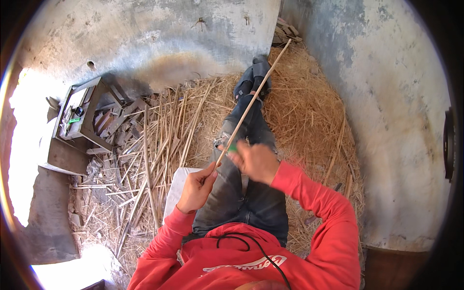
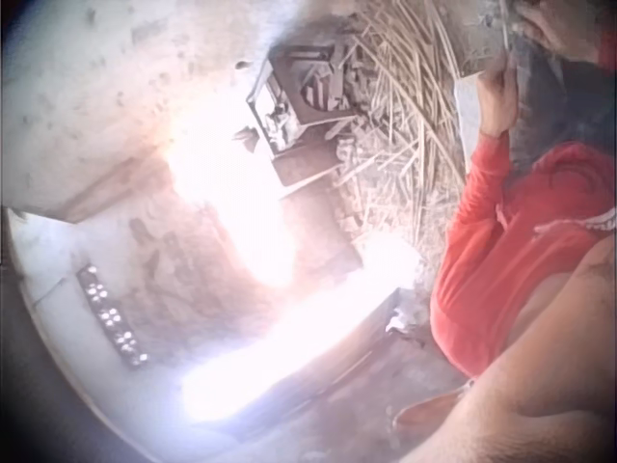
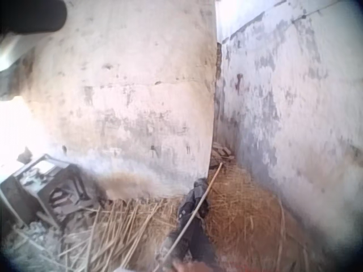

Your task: The person strips layers from a thin bamboo stalk using a small green hand tool while sitting on a floor covered in straw.

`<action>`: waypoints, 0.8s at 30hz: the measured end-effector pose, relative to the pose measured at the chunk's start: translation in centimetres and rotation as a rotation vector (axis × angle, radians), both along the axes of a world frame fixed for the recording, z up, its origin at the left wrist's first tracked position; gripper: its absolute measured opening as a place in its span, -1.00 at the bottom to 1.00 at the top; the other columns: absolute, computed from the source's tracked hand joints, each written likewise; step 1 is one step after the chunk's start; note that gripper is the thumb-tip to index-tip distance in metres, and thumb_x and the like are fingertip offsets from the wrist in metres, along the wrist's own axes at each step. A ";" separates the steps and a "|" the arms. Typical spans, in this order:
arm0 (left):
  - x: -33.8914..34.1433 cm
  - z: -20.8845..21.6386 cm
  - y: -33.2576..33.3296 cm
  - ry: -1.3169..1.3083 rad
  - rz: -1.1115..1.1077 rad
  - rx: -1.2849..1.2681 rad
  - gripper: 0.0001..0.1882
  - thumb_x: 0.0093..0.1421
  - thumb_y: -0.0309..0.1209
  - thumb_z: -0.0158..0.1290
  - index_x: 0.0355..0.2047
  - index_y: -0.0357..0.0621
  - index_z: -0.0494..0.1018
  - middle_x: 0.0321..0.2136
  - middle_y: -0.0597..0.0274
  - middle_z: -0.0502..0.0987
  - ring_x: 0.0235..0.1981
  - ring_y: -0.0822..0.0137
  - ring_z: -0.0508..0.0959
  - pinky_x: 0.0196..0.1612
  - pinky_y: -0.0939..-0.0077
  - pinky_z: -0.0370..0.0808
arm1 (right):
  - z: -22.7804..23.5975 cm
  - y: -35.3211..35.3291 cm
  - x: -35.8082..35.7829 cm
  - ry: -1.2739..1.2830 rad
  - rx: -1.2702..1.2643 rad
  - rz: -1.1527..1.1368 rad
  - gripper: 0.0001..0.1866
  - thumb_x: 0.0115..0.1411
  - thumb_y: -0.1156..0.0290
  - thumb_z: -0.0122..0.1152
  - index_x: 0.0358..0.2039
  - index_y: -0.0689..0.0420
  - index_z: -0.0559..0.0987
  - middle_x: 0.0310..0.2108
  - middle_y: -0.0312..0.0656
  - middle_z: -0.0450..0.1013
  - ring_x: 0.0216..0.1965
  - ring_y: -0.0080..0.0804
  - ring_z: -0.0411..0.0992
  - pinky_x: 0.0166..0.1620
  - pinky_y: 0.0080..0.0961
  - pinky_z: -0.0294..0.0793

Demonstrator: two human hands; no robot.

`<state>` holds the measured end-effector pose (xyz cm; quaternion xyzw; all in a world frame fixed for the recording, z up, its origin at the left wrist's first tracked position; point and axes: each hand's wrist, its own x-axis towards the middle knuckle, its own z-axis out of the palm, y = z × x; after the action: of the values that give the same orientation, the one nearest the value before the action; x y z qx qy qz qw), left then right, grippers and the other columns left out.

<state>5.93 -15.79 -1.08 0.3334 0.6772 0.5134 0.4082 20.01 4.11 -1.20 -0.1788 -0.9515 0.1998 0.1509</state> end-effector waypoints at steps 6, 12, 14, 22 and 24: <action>0.5 0.4 -4.7 -0.105 -0.103 -0.074 -0.62 0.49 -0.42 0.04 0.24 -0.29 0.50 -0.59 0.59 0.24 -0.58 0.69 0.18 -0.52 0.66 0.14 | -0.6 14.5 2.8 0.062 0.213 -0.422 -0.48 0.49 -0.13 -0.06 -0.26 0.12 0.49 -0.63 0.07 0.51 -0.59 0.18 0.53 -0.53 0.07 0.44; -1.0 0.0 -4.8 -0.046 -0.155 -0.085 -0.62 0.50 -0.41 0.03 0.25 -0.25 0.51 -0.59 0.60 0.24 -0.57 0.69 0.16 -0.52 0.67 0.13 | -2.4 17.0 3.4 0.023 0.339 -0.348 -0.51 0.51 -0.07 -0.09 -0.22 0.14 0.51 -0.65 0.06 0.50 -0.60 0.16 0.52 -0.55 0.07 0.43; -1.8 0.0 -4.8 -0.029 -0.161 -0.083 -0.62 0.50 -0.41 0.03 0.25 -0.24 0.50 -0.59 0.60 0.24 -0.57 0.69 0.17 -0.52 0.66 0.13 | -2.7 16.3 2.8 0.035 0.293 -0.394 -0.51 0.51 -0.06 -0.07 -0.22 0.16 0.50 -0.64 0.09 0.50 -0.58 0.19 0.53 -0.54 0.06 0.44; -3.1 -1.0 -6.8 -0.079 -0.099 -0.164 -0.62 0.49 -0.40 0.05 0.25 -0.26 0.51 -0.60 0.60 0.24 -0.57 0.68 0.18 -0.51 0.66 0.15 | -0.8 7.2 0.5 -0.003 0.153 -0.131 -0.61 0.49 0.10 0.01 -0.20 0.21 0.58 -0.46 0.17 0.53 -0.33 0.18 0.58 -0.29 0.08 0.51; -3.9 -1.5 -10.5 -0.058 -0.132 -0.227 -0.62 0.49 -0.40 0.05 0.24 -0.27 0.51 -0.61 0.60 0.24 -0.57 0.68 0.18 -0.51 0.65 0.15 | 0.2 13.4 2.4 0.169 -0.103 -0.462 -0.58 0.51 0.13 -0.05 -0.18 0.25 0.61 -0.36 0.16 0.56 -0.24 0.12 0.59 -0.14 0.03 0.51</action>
<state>2.03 -26.25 -2.54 0.3142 0.6955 0.4147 0.4956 22.45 17.48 -0.96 -0.3817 -0.8580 0.2226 0.2621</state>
